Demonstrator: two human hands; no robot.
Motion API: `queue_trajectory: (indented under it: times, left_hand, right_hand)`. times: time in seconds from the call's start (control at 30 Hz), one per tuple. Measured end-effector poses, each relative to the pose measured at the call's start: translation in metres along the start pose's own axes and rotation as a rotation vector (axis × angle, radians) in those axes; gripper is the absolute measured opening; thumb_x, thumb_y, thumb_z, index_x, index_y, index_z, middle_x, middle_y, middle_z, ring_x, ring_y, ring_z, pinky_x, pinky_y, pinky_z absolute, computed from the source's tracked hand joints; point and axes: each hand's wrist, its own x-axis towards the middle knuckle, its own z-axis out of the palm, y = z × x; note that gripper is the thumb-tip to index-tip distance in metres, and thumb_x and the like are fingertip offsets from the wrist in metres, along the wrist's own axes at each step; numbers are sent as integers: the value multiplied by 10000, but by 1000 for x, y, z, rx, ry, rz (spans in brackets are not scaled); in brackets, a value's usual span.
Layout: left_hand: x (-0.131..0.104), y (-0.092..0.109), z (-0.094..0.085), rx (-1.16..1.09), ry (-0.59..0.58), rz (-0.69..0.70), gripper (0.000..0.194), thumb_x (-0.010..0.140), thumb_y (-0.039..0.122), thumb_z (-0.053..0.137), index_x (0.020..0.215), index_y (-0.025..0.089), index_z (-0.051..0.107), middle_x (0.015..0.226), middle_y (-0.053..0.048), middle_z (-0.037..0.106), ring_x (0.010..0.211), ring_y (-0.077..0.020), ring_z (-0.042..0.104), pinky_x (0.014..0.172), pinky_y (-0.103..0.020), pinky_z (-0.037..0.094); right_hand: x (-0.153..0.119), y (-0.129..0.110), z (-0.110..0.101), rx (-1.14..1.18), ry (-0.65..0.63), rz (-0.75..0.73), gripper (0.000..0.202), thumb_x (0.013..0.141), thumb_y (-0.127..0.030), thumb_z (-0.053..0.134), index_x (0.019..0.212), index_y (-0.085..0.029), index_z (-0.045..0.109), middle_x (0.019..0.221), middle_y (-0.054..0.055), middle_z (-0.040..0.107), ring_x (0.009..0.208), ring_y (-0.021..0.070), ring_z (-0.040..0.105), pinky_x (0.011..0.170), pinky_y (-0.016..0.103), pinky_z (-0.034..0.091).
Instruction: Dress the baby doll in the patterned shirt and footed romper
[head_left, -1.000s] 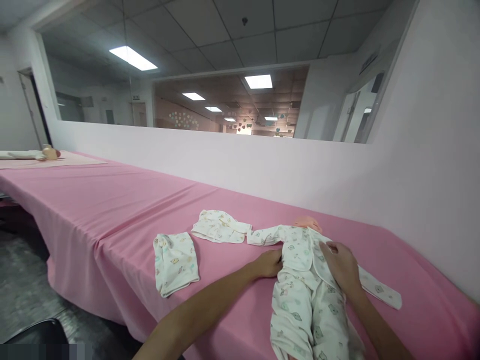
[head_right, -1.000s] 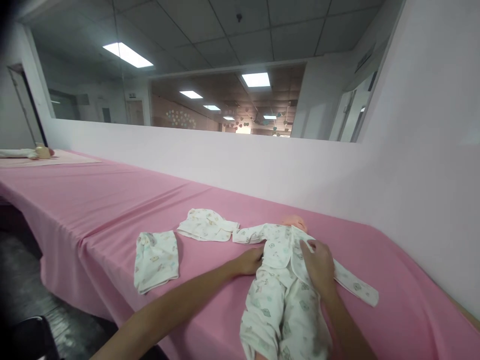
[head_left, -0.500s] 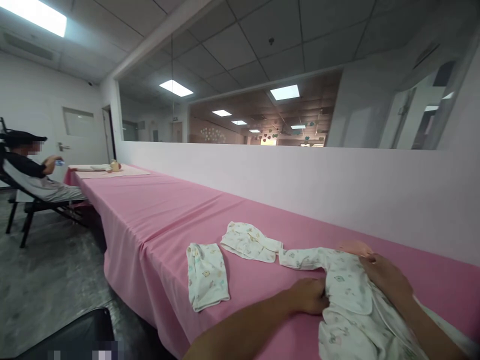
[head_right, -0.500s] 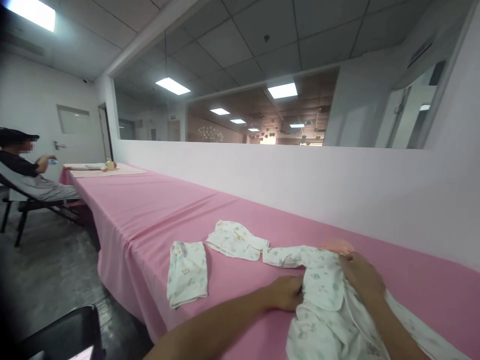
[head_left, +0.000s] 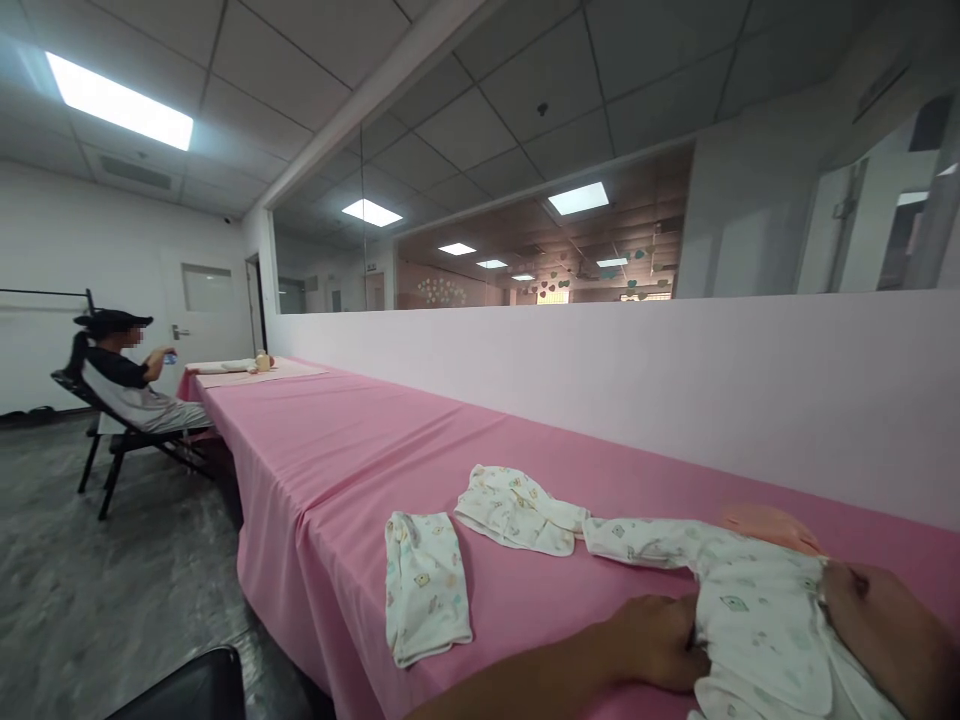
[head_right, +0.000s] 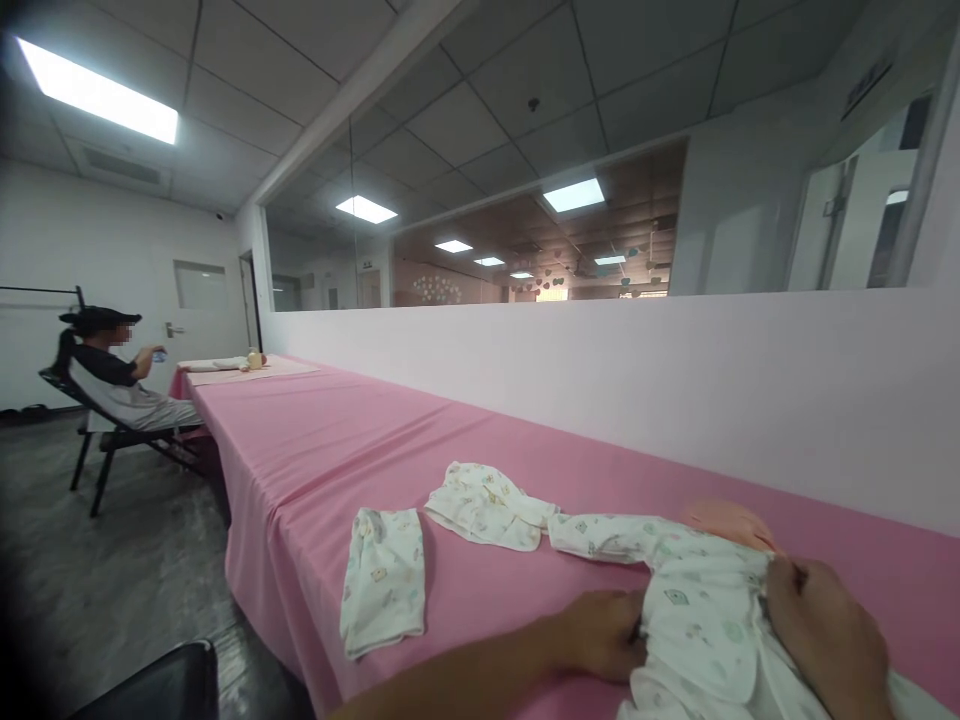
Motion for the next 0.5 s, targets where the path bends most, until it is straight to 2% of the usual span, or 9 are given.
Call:
queue_trajectory:
  times: [0.23,0.37,0.5]
  left_hand:
    - [-2,2,-1,-34,-1,10,519,817,365,574,1305,237,452,1312,-88,584,1196,-353,566,952,-441,476]
    - [-4,6,-3,-69,-25,-11,550,805,362,594,1324,248,450,1341,-85,568,1211,-345,554,976,-442,463]
    - [-4,7,-4,-71,-30,-13,553,808,357,588,1332,250,446,1333,-84,576,1222,-351,547,984,-457,456]
  right_hand:
    - [-8,1,-7,291,19,41,204,722,-479,411,785,-310,506,925,196,646,932,330,626,724,439,442]
    - [-9,3,-13,441,-15,138,180,691,-482,478,729,-312,523,871,166,662,871,301,648,679,417,453]
    - [0,14,-4,439,23,138,171,686,-478,487,703,-317,543,821,149,675,826,285,668,647,392,482]
